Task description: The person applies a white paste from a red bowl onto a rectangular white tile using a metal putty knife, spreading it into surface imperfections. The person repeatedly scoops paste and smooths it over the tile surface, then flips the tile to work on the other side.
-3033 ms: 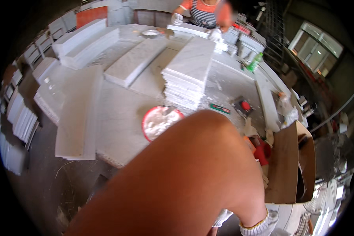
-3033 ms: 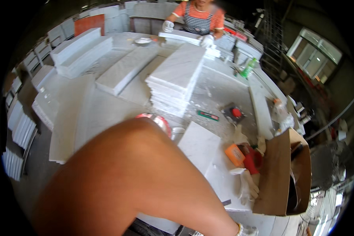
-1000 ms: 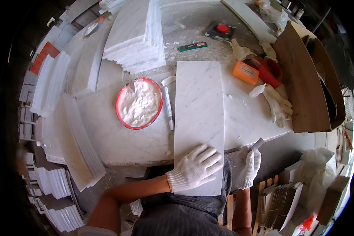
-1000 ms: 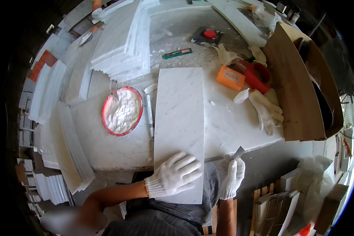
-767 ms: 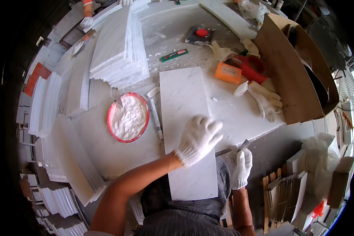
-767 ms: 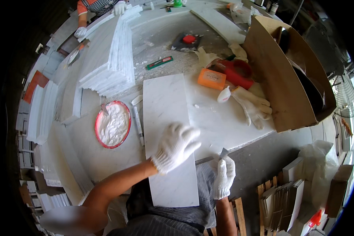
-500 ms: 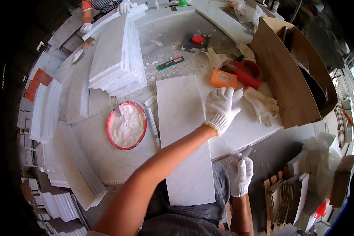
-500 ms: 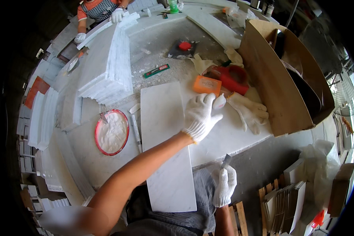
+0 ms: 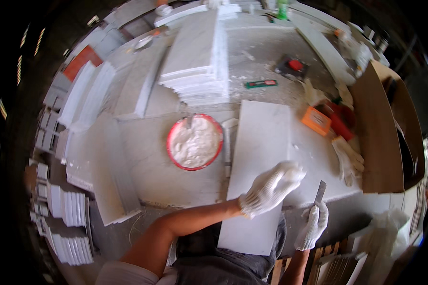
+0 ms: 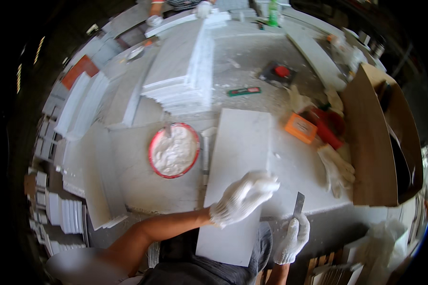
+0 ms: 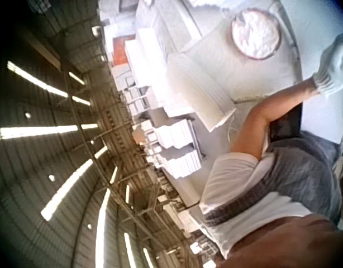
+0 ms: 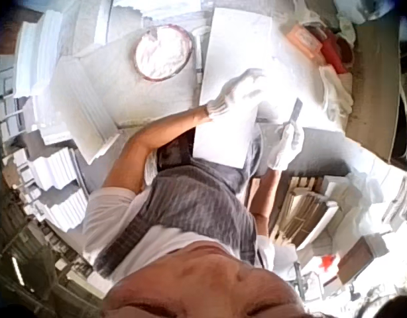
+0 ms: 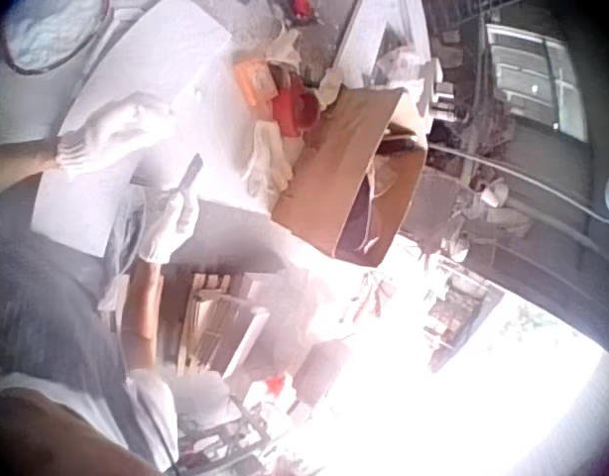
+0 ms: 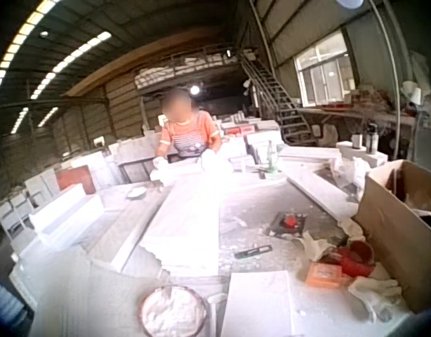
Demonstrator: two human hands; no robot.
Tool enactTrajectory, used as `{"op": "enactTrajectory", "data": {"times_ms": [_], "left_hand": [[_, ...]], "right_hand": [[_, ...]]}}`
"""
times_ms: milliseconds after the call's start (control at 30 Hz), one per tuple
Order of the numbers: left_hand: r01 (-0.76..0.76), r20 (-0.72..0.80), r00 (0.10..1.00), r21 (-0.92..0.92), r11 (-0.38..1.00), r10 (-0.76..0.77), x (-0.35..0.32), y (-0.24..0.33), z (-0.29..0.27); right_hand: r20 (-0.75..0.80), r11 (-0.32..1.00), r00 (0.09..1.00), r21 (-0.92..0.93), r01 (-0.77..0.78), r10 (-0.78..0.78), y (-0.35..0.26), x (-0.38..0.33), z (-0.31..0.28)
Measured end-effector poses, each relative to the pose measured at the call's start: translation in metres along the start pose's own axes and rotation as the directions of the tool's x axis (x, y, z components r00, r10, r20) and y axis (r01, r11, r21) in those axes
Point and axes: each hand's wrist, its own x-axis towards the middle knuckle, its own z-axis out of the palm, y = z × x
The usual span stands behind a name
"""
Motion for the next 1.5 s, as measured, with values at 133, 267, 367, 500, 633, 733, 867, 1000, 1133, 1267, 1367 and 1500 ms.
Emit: {"op": "enactTrajectory", "data": {"times_ms": [133, 267, 367, 500, 633, 733, 867, 1000, 1133, 1267, 1367, 1500], "left_hand": [[0.022, -0.143, 0.99, 0.191, 0.981, 0.006, -0.061, 0.0, -0.051], [0.247, -0.391, 0.901, 0.108, 0.963, -0.188, -0.107, -0.008, -0.091], [0.297, -0.46, 0.876, 0.272, 0.915, -0.147, -0.129, -0.012, -0.123], [0.371, -0.602, 0.773, 0.172, 0.913, -0.201, -0.156, -0.036, -0.142], [0.286, -0.554, 0.832, 0.39, 0.875, -0.025, -0.15, -0.035, -0.144], [0.296, -0.522, 0.852, 0.409, 0.863, -0.045, -0.147, -0.03, -0.145], [0.336, -0.511, 0.853, 0.387, 0.859, -0.103, -0.152, -0.028, -0.146], [0.301, -0.502, 0.862, 0.403, 0.864, -0.067, -0.148, -0.028, -0.146], [0.311, -0.478, 0.872, 0.379, 0.872, -0.103, -0.149, -0.029, -0.147], [0.306, -0.511, 0.857, 0.391, 0.868, -0.071, -0.148, -0.028, -0.146], [0.317, -0.529, 0.846, 0.393, 0.863, -0.07, -0.148, -0.027, -0.145], [0.292, -0.52, 0.854, 0.428, 0.855, -0.031, -0.142, -0.025, -0.146]], "right_hand": [[0.089, 0.994, 0.994, -0.088, -0.062, 0.07, -0.032, 0.013, 0.045], [0.453, 0.983, 0.891, -0.146, 0.116, -0.038, -0.044, 0.031, 0.096], [0.596, 0.916, 0.801, -0.284, 0.282, -0.062, -0.048, 0.038, 0.147], [0.678, 0.865, 0.722, -0.275, 0.42, -0.135, -0.037, 0.034, 0.201], [0.698, 0.773, 0.684, -0.309, 0.554, -0.212, -0.027, 0.031, 0.229], [0.696, 0.705, 0.673, -0.345, 0.62, -0.251, -0.018, 0.032, 0.239], [0.727, 0.689, 0.643, -0.338, 0.641, -0.242, -0.016, 0.034, 0.247], [0.742, 0.707, 0.639, -0.341, 0.62, -0.202, -0.012, 0.036, 0.248], [0.741, 0.773, 0.656, -0.33, 0.542, -0.144, -0.01, 0.037, 0.246], [0.721, 0.826, 0.682, -0.308, 0.472, -0.121, -0.007, 0.035, 0.247], [0.717, 0.861, 0.692, -0.3, 0.412, -0.081, -0.006, 0.035, 0.248], [0.668, 0.9, 0.737, -0.377, 0.216, 0.103, -0.016, 0.033, 0.244]]}}
